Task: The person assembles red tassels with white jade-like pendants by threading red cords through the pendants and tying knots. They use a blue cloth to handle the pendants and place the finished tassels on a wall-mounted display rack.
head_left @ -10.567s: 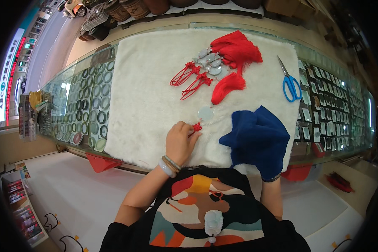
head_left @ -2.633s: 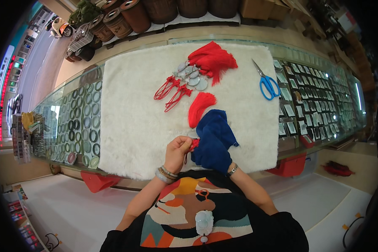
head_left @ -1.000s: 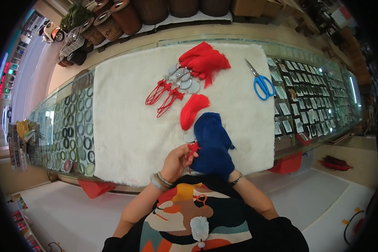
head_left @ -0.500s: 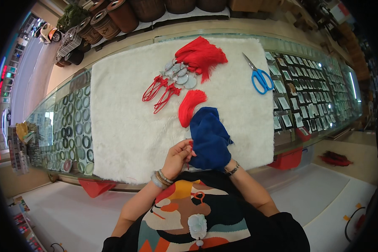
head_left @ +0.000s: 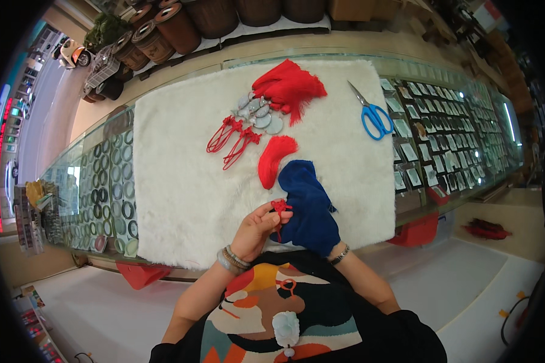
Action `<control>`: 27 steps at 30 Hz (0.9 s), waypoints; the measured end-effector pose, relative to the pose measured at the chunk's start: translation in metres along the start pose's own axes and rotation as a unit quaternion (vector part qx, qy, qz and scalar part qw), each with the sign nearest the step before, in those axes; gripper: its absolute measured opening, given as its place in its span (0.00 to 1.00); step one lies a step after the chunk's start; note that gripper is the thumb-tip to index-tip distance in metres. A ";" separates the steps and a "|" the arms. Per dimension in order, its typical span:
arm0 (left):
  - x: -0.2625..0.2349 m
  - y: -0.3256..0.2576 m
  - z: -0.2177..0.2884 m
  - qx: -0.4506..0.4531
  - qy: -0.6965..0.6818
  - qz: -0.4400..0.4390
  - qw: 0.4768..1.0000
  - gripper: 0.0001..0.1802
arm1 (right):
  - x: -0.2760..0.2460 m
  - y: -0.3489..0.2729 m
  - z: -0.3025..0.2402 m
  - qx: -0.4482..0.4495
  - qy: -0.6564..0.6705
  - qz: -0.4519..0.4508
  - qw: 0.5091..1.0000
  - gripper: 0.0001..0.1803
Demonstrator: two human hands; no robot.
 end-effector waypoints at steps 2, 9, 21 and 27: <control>-0.001 0.000 0.002 -0.012 -0.019 -0.005 1.000 0.18 | -0.003 0.002 -0.004 -0.006 -0.032 -0.019 0.999 0.13; 0.001 -0.003 0.002 -0.034 -0.091 -0.018 0.995 0.14 | -0.009 -0.010 -0.010 -0.096 -0.056 0.074 0.991 0.14; 0.013 -0.006 0.014 0.109 0.099 0.020 0.989 0.26 | 0.031 -0.010 0.031 -0.081 0.137 -0.090 0.983 0.11; 0.001 0.005 0.009 0.049 0.098 0.166 0.980 0.10 | 0.043 -0.019 0.057 0.192 0.200 -0.107 0.955 0.06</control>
Point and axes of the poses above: each hand's wrist, its own y-axis towards the middle knuckle, its own x-axis out of the palm, z = x × y, the point moved 5 cm from there along y, towards the middle knuckle, and after that the axes turned 5 degrees about y, right-handed, at the moved point
